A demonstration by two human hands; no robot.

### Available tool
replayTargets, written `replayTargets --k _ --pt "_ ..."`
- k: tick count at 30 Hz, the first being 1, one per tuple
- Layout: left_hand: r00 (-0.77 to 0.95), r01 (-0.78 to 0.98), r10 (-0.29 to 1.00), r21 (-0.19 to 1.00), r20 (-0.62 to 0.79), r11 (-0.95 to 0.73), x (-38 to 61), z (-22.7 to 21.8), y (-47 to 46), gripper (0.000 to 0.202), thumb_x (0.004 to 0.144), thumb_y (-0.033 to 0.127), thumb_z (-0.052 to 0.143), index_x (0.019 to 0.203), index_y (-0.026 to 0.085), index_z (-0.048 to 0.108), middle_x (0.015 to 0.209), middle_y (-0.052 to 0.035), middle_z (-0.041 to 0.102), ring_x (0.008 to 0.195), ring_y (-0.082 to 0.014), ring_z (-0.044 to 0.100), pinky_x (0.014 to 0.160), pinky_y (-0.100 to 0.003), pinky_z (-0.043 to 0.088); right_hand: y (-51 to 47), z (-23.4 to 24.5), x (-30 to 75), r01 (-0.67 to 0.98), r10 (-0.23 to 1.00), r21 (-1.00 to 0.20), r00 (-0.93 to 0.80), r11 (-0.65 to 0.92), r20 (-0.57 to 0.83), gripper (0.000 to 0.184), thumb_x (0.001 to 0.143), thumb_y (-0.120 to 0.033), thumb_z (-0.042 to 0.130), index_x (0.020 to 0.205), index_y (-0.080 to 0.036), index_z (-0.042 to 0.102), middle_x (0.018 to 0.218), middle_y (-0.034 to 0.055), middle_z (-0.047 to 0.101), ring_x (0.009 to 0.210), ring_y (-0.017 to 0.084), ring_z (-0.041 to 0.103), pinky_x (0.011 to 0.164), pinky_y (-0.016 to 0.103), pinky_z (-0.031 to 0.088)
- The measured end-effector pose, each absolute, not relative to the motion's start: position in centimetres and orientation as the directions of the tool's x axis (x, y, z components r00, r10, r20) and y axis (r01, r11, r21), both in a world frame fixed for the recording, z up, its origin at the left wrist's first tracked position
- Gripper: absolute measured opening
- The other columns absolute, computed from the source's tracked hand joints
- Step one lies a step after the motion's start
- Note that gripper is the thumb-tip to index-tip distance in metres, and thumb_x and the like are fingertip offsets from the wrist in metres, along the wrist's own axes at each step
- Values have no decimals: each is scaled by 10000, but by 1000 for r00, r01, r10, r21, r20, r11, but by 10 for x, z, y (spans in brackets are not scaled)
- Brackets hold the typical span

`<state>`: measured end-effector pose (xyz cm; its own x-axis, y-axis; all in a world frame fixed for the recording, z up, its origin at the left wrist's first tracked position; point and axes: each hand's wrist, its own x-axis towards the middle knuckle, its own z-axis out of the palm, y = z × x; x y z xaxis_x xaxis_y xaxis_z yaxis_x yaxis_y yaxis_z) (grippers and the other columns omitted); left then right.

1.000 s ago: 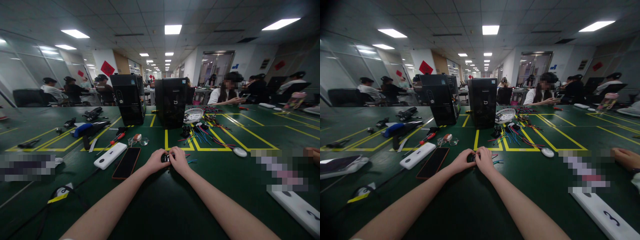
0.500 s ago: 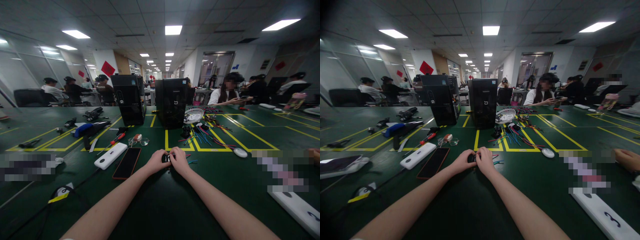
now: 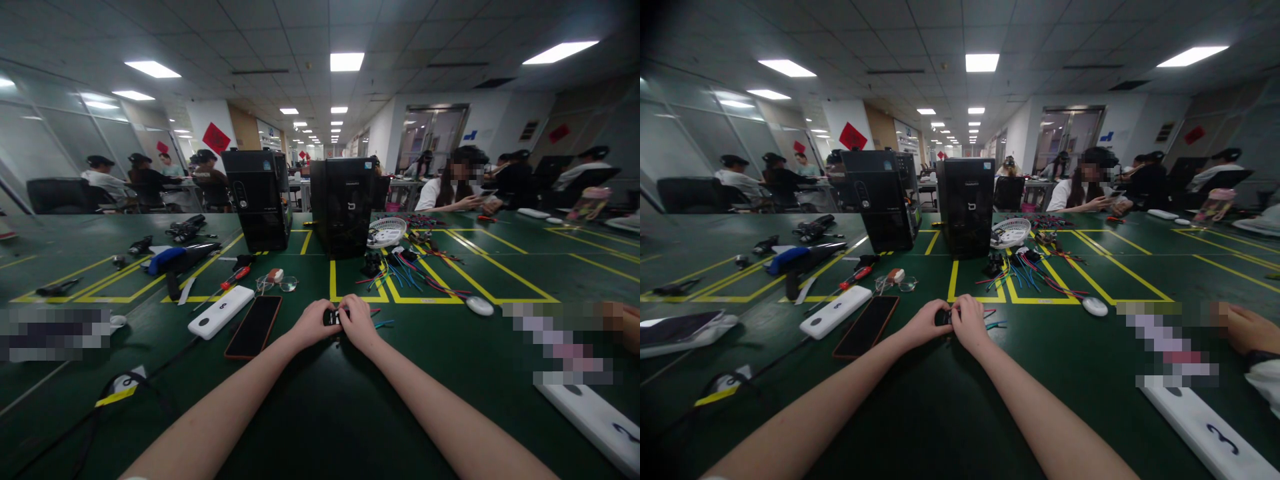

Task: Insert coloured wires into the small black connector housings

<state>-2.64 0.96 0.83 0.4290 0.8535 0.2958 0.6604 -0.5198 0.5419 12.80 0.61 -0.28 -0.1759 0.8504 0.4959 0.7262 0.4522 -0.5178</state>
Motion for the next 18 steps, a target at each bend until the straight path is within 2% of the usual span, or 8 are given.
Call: replayTargets --k 18 --pt "416 670 857 534 306 -516 -24 5 11 289 649 316 696 866 177 565 870 -35 588 852 -219 549 754 -310 417 8 -7 128 714 847 -530 -168 457 504 100 809 -165 408 798 -180 506 896 58 554 911 195 482 824 354 321"
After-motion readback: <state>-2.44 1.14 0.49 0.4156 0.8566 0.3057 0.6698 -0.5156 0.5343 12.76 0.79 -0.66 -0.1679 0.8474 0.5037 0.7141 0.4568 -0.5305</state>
